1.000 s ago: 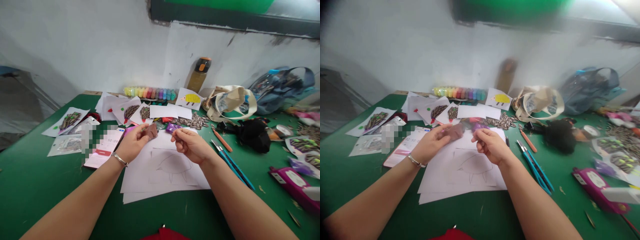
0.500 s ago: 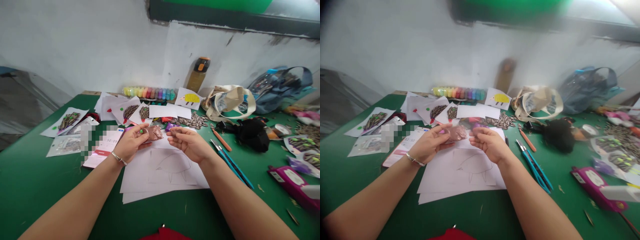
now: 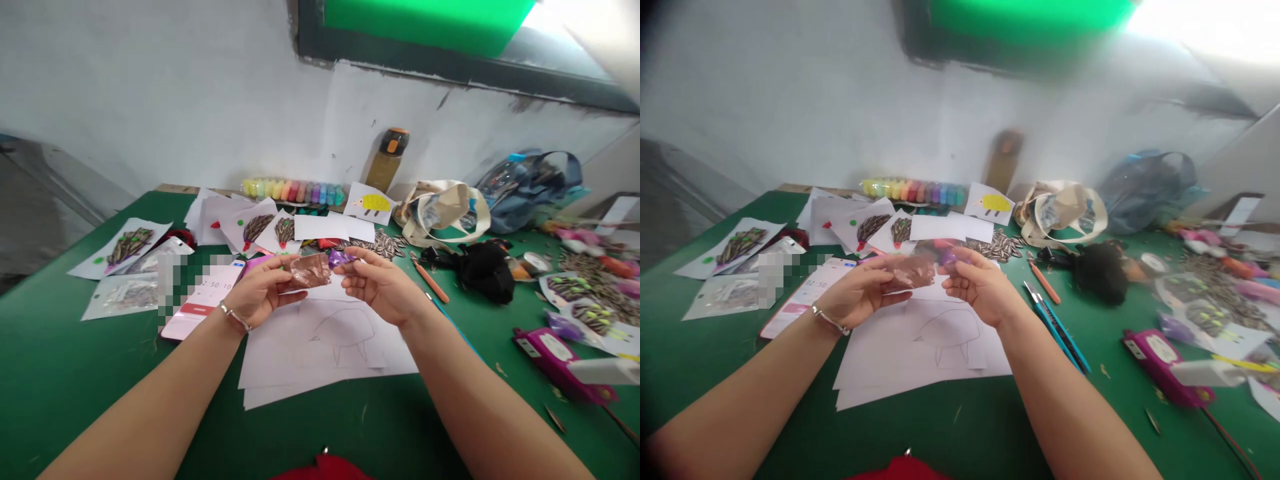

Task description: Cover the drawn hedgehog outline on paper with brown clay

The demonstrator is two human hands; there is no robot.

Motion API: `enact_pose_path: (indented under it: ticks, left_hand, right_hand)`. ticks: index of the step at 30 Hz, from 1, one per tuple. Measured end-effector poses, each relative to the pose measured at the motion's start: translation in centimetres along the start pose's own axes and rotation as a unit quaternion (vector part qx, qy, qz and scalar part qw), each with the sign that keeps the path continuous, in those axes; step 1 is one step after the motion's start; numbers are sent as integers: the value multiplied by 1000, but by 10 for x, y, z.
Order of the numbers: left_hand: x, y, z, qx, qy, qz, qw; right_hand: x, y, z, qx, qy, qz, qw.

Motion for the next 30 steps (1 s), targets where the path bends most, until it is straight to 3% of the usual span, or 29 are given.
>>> enact_pose_path:
  ticks: [4,7,9,11,13,16,19,21,22,25,27,30]
  left_hand:
    - [-1,-1,0,6,-4,-17,1000]
    - [-2,-2,0,11,-10,-22,1000]
    - [-2,-3,0,15,-12,-23,1000]
    - [-3,-4,-1,18,-9,-26,999]
    - [-4,-5,-1,21,-6,-33,999]
    - [-6,-5,-2,22,-4,-43,999]
    - [-8,-6,-4,20,-7,-40,999]
    - [-9,-7,-4,26,-4,-42,999]
    - [-9,-7,-5,31,-1,-44,999]
    - [-12,-9,-5,45,8,-61,997]
    - [-13,-8,-7,54,-4,-89,995]
    - [-15,-2,-9,66,-46,-204,976]
  right_hand:
    - [0,1,13,-5,4,72,997]
    - [11,9,26,15,43,204,978]
    - [22,15,34,50,104,338,934]
    - [32,18,41,89,175,455,869]
    - [41,17,45,106,226,516,819]
    - [47,10,49,90,269,562,777]
    - [47,3,50,47,288,579,761]
    - [46,2,49,48,278,558,781]
    - [45,3,49,58,258,532,804]
    - [46,9,47,87,160,378,908]
    - [48,12,44,90,104,245,960]
    - [48,14,41,88,56,112,988]
Point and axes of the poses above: each hand's wrist, its own z-axis away from the middle knuckle, its own y-axis out of the back of the hand, x = y × z, the point moved 1 cm from there along -z, towards the middle knuckle, and after that the axes turned 3 degrees about z, right-handed, at the moved point
